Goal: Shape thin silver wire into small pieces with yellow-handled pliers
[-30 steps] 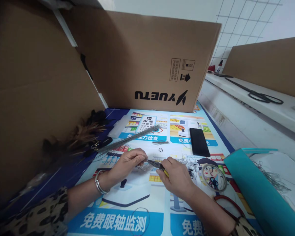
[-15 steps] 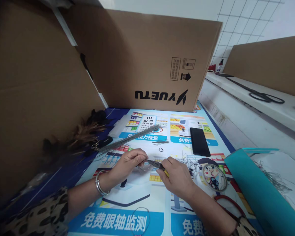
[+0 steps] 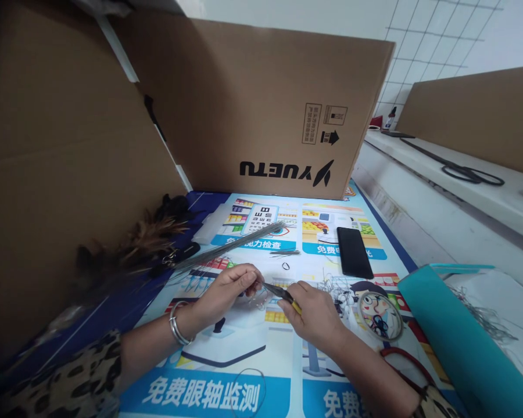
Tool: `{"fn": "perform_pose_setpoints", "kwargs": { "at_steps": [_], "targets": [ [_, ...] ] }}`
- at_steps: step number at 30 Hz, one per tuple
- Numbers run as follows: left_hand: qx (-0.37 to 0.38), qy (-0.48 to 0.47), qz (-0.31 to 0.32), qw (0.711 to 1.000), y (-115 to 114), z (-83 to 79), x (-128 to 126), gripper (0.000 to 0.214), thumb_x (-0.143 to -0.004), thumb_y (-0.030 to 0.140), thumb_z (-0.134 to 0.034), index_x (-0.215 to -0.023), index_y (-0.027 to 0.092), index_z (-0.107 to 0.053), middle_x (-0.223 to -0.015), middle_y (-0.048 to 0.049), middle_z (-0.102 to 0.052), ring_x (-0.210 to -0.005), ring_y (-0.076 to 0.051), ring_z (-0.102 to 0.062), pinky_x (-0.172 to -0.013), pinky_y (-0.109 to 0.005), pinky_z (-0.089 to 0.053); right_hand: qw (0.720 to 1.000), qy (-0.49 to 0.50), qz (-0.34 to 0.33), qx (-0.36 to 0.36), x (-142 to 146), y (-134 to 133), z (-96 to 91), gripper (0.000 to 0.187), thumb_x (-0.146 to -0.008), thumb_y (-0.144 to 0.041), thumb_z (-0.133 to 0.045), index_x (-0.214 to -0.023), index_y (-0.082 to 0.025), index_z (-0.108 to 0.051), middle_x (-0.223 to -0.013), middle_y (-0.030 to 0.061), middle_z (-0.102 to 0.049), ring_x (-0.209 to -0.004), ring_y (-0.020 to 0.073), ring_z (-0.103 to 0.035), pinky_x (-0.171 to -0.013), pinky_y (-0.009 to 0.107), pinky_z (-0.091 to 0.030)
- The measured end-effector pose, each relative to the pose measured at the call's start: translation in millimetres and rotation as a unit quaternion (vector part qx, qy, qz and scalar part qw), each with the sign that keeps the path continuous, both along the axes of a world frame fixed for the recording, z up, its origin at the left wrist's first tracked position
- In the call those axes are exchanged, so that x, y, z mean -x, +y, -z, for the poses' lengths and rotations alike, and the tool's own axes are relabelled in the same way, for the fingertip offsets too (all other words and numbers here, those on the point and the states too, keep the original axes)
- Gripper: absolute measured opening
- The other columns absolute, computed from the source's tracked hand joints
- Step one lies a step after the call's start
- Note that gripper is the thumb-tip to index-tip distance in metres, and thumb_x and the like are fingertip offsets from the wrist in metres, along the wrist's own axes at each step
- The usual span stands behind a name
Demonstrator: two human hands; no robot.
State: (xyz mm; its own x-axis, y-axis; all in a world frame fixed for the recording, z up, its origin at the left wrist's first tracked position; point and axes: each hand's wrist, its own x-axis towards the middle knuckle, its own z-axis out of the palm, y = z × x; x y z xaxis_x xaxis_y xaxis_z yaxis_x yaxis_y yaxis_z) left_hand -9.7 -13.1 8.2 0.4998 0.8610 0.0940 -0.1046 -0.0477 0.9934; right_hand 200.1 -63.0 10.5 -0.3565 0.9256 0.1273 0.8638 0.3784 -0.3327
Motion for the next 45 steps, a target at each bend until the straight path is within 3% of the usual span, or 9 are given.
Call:
{"fn": "perform_pose_setpoints", "kwargs": {
  "at_steps": [21, 26, 36, 45],
  "targets": [
    [-0.069, 0.016, 0.014, 0.997, 5.4, 1.3, 1.7, 0.015, -0.08, 0.026, -0.053, -0.076, 0.013, -0.058, -0.081, -0.0036, -0.052, -0.077, -0.013, -0.048, -0.073, -0.025, -0.037, 0.999, 0.032, 0.009, 0.02, 0.0, 0.9, 1.4, 0.023, -0.086, -0.039, -0.036, -0.084, -0.02, -0.048, -0.081, 0.002, -0.055, -0.072, 0.0135, -0.052, -0.062, 0.023, -0.037],
    [-0.028, 0.004, 0.001, 1.0, 3.1, -0.5, 1.0, 0.014, -0.08, 0.027, -0.053, -0.083, 0.014, -0.056, -0.079, -0.0022, -0.052, -0.074, -0.012, -0.047, -0.069, -0.024, -0.038, 0.999, 0.028, 0.007, 0.018, 0.3, 0.9, 0.4, 0.023, -0.086, -0.039, -0.036, -0.086, -0.02, -0.049, -0.083, 0.0026, -0.055, -0.074, 0.0138, -0.053, -0.063, 0.023, -0.038],
    [-0.081, 0.03, -0.034, 0.996, 1.2, -6.1, 1.2, 0.016, -0.079, 0.029, -0.055, -0.076, 0.013, -0.06, -0.075, -0.0025, -0.053, -0.073, -0.012, -0.048, -0.069, -0.024, -0.039, 1.0, -0.002, -0.004, 0.012, 1.8, -0.1, 1.9, 0.024, -0.087, -0.039, -0.035, -0.09, -0.02, -0.05, -0.086, 0.003, -0.055, -0.08, 0.0145, -0.053, -0.068, 0.024, -0.038],
    [-0.06, 0.022, -0.066, 0.996, 1.7, -3.7, 0.2, 0.017, -0.078, 0.03, -0.055, -0.074, 0.013, -0.059, -0.074, -0.0022, -0.057, -0.072, -0.013, -0.051, -0.068, -0.024, -0.04, 1.0, -0.01, -0.005, 0.003, 2.7, 0.1, -1.5, 0.025, -0.086, -0.04, -0.036, -0.088, -0.02, -0.052, -0.084, 0.0035, -0.054, -0.08, 0.0146, -0.052, -0.067, 0.024, -0.038]
  ]
}}
